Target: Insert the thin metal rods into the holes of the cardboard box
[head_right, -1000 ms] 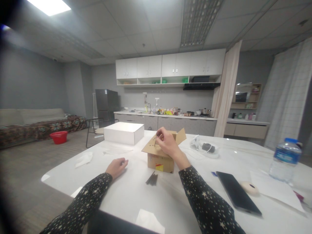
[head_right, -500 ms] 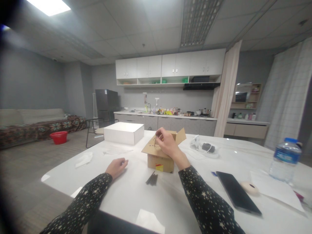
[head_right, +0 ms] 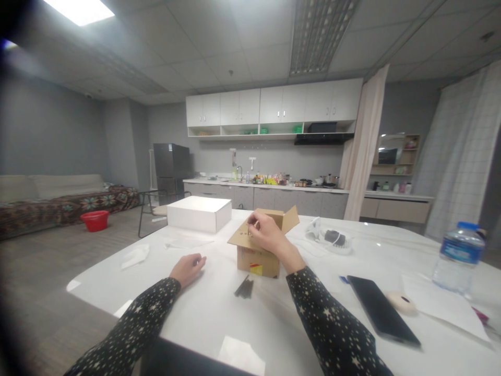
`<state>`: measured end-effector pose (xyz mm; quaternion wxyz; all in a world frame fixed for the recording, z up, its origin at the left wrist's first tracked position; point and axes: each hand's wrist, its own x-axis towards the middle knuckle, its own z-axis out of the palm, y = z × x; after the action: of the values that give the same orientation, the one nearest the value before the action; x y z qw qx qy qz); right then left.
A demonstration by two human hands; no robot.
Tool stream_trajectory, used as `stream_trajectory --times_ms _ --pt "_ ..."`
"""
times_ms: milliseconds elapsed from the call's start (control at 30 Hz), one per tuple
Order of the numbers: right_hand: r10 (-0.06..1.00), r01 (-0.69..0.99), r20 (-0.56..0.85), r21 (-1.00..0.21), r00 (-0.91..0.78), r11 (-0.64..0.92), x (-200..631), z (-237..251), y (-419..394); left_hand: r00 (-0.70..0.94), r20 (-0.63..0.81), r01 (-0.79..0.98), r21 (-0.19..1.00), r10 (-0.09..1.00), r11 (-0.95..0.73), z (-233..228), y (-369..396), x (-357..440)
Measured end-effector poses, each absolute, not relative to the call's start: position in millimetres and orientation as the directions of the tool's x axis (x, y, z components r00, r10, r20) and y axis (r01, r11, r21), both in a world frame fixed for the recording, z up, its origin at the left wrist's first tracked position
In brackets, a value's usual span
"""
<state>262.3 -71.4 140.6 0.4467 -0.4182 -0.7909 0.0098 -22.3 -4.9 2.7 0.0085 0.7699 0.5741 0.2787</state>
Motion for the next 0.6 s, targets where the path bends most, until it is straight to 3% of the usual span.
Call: stream_trajectory --times_ms 600 --pt "0.686 0.662 0.670 -0.381 -0.283 0.645 260.2 140.7 -74.5 0.191 0.419 0.872 0.343 0.888 -0.350 3.6 -4.7 -22.5"
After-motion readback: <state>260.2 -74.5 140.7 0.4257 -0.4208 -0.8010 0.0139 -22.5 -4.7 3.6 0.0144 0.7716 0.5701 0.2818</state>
